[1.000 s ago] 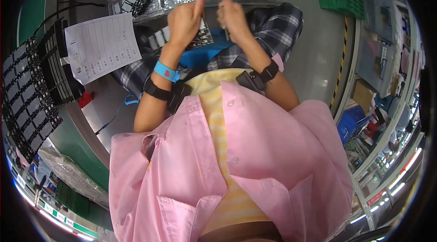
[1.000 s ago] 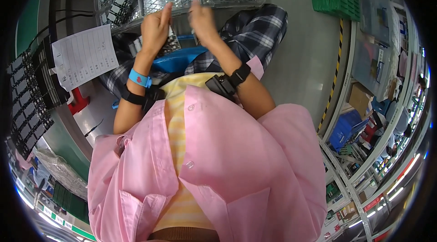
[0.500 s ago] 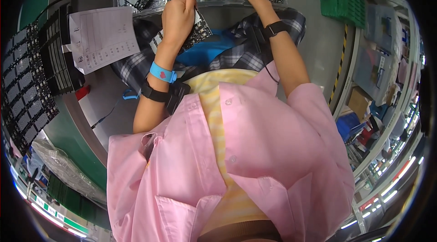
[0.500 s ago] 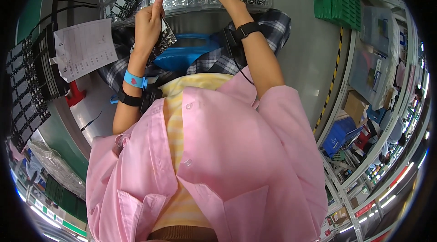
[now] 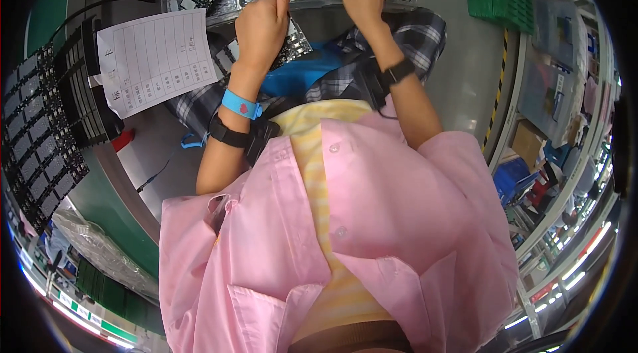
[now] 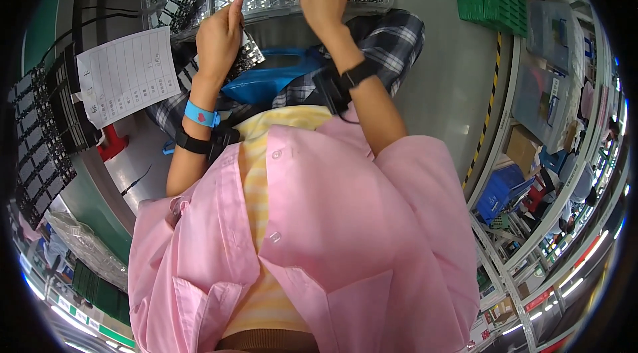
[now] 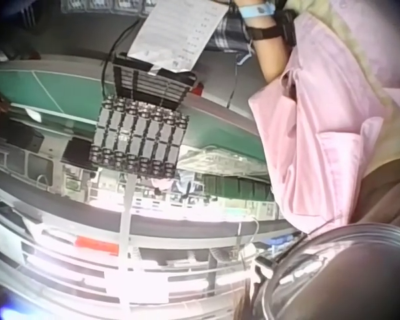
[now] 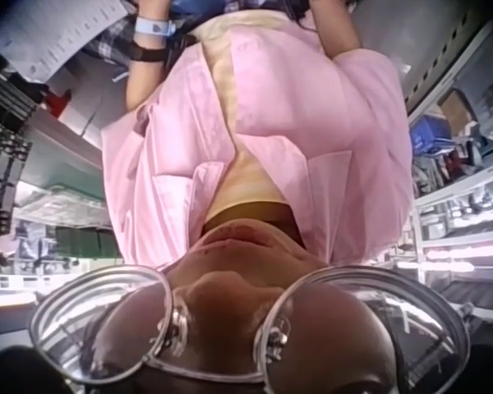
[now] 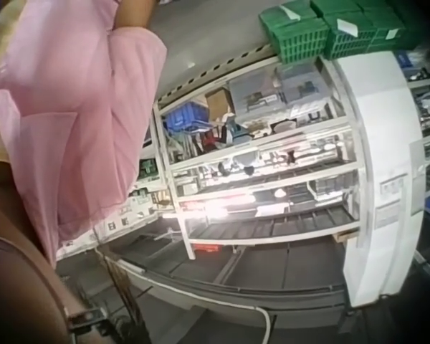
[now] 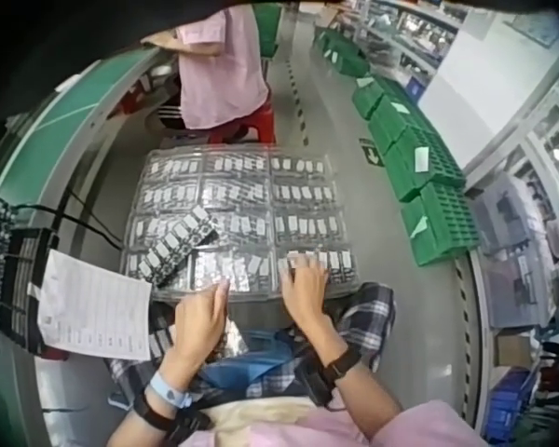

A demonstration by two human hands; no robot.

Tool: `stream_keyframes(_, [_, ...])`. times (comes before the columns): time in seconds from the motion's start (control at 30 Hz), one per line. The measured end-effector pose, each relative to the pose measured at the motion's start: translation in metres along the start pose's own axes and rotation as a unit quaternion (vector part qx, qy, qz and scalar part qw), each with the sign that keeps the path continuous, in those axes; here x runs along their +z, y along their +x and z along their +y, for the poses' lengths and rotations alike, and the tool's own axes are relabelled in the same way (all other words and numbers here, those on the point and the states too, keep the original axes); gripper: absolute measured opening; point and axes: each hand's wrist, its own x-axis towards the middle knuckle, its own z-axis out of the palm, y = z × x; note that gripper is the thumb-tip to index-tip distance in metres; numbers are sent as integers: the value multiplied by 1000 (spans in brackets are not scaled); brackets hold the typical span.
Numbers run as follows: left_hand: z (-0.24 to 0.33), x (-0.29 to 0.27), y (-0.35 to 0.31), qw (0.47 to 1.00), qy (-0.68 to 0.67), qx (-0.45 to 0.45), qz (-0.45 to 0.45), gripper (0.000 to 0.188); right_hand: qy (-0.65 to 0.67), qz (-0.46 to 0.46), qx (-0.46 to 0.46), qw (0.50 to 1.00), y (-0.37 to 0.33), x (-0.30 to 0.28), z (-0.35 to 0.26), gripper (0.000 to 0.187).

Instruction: The person picks up a circuit board panel, breaks it into individual circuit boards by hand, and places each board into a slot on a plastic tray. After filling the tray, the person sets a new tray on top and repeats the process.

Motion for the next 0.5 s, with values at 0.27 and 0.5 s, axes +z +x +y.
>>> stream_keyframes(0.27, [6,27,1,994,19,83,75,26,427,-170,310,832,-36,-9,-75,34])
stream_keyframes(0.5, [3,19,-1,975,143,135,100,31,285,-80,287,911,-24,-24,-72,38])
